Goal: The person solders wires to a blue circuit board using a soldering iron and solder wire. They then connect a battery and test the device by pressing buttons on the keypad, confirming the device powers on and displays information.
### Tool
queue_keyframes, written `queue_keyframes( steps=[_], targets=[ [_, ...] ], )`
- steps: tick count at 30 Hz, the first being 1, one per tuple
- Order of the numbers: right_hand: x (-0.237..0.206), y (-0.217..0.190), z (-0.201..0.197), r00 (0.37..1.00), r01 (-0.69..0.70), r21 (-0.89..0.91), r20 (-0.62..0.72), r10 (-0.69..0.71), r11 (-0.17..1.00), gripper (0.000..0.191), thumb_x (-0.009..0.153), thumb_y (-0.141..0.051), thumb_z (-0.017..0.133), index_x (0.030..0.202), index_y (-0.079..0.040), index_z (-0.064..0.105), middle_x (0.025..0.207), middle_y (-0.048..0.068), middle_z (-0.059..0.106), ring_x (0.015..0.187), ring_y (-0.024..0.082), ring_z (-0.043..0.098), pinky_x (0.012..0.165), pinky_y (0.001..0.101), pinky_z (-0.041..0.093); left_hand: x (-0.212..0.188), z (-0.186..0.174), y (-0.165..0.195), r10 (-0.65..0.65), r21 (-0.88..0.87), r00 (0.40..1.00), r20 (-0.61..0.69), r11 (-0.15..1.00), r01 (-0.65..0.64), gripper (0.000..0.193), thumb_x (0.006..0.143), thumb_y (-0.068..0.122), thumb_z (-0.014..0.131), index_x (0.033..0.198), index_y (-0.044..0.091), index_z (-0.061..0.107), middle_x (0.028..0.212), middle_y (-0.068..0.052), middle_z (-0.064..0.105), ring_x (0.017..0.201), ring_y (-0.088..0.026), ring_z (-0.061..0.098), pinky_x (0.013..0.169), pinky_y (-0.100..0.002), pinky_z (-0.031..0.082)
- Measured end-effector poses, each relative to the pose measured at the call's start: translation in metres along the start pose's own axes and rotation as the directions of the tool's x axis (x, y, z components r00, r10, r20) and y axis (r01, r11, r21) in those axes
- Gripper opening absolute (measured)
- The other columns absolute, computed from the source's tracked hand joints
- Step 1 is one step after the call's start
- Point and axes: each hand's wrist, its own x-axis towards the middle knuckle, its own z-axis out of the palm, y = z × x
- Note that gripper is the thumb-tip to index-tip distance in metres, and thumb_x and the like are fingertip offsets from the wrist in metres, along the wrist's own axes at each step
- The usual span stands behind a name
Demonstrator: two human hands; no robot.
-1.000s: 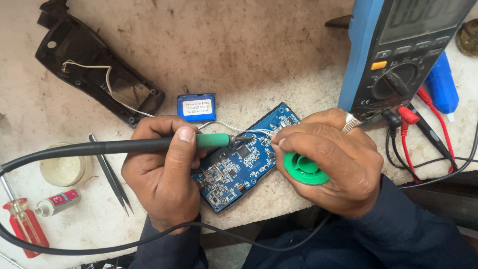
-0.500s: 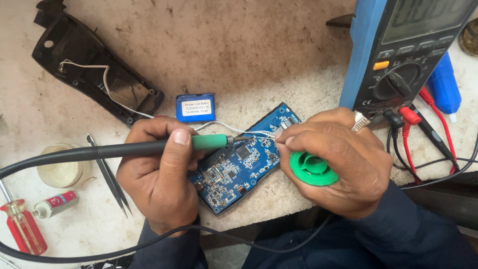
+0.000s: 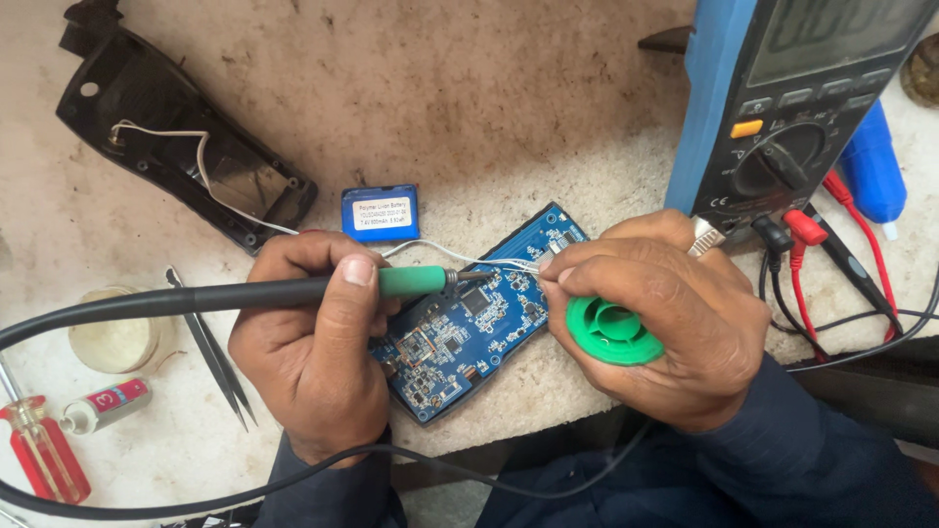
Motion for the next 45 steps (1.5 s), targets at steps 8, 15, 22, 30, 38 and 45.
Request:
queue_keyframes(
  steps=[8, 15, 22, 30, 38, 45],
  targets=[
    [-0.0018, 0.0023, 0.0012, 1.000, 0.008, 0.008, -0.002, -0.008, 1.000, 0.037, 0.077, 0.001, 0.089, 0.101, -0.005, 0.062, 0.091, 0.008, 0.073, 0.085, 0.021, 0.071, 0.070, 0.0283, 0.053, -0.0007, 0.0002, 0.0006, -0.022, 0.006, 1.000, -0.012, 1.000, 0.022, 0.011, 0.107, 0.009, 0.064, 0.106, -0.002, 0.063, 0.086, -0.006, 0.066, 0.072, -0.008, 0.055, 0.068, -0.021, 0.044],
    [-0.0017, 0.0032, 0.0017, 1.000, 0.018, 0.004, -0.001, -0.018, 1.000, 0.036, 0.078, 0.001, 0.089, 0.100, -0.005, 0.062, 0.091, 0.007, 0.073, 0.085, 0.021, 0.071, 0.069, 0.0285, 0.053, -0.0001, 0.0003, 0.0001, -0.019, 0.003, 1.000, -0.009, 1.000, 0.019, 0.011, 0.107, 0.009, 0.064, 0.106, -0.002, 0.063, 0.086, -0.007, 0.065, 0.071, -0.008, 0.055, 0.067, -0.021, 0.044],
    [-0.0011, 0.0024, 0.0008, 1.000, 0.002, 0.009, 0.003, -0.002, 1.000, 0.036, 0.078, 0.001, 0.089, 0.100, -0.006, 0.062, 0.091, 0.007, 0.073, 0.085, 0.021, 0.071, 0.070, 0.0284, 0.054, 0.0008, -0.0015, 0.0000, -0.011, -0.009, 1.000, 0.000, 1.000, 0.011, 0.011, 0.108, 0.009, 0.063, 0.107, -0.002, 0.062, 0.081, -0.007, 0.066, 0.068, -0.007, 0.055, 0.069, -0.022, 0.045],
    [-0.0015, 0.0037, 0.0011, 1.000, 0.001, 0.012, 0.003, -0.001, 1.000, 0.036, 0.077, 0.001, 0.089, 0.100, -0.006, 0.062, 0.092, 0.008, 0.073, 0.086, 0.021, 0.071, 0.070, 0.0283, 0.054, 0.0006, 0.0013, 0.0014, -0.026, 0.018, 1.000, -0.012, 0.999, 0.026, 0.011, 0.107, 0.009, 0.063, 0.105, -0.002, 0.063, 0.081, -0.006, 0.065, 0.071, -0.008, 0.054, 0.067, -0.021, 0.044],
    [-0.0010, 0.0041, 0.0010, 1.000, 0.004, 0.016, 0.007, -0.004, 1.000, 0.037, 0.078, 0.000, 0.089, 0.101, -0.006, 0.062, 0.092, 0.007, 0.073, 0.086, 0.021, 0.072, 0.070, 0.0283, 0.054, 0.0003, 0.0006, 0.0003, -0.032, 0.025, 0.999, -0.015, 0.999, 0.033, 0.012, 0.106, 0.010, 0.063, 0.104, -0.002, 0.063, 0.083, -0.007, 0.066, 0.069, -0.007, 0.054, 0.067, -0.021, 0.044],
    [-0.0018, 0.0047, 0.0017, 1.000, 0.002, 0.011, -0.001, -0.002, 1.000, 0.037, 0.078, 0.000, 0.090, 0.101, -0.006, 0.062, 0.093, 0.007, 0.073, 0.086, 0.020, 0.072, 0.070, 0.0282, 0.054, 0.0008, -0.0003, 0.0003, -0.039, 0.026, 0.999, -0.023, 0.999, 0.039, 0.012, 0.106, 0.010, 0.063, 0.104, -0.002, 0.062, 0.085, -0.008, 0.066, 0.071, -0.009, 0.055, 0.067, -0.022, 0.045]
  ],
)
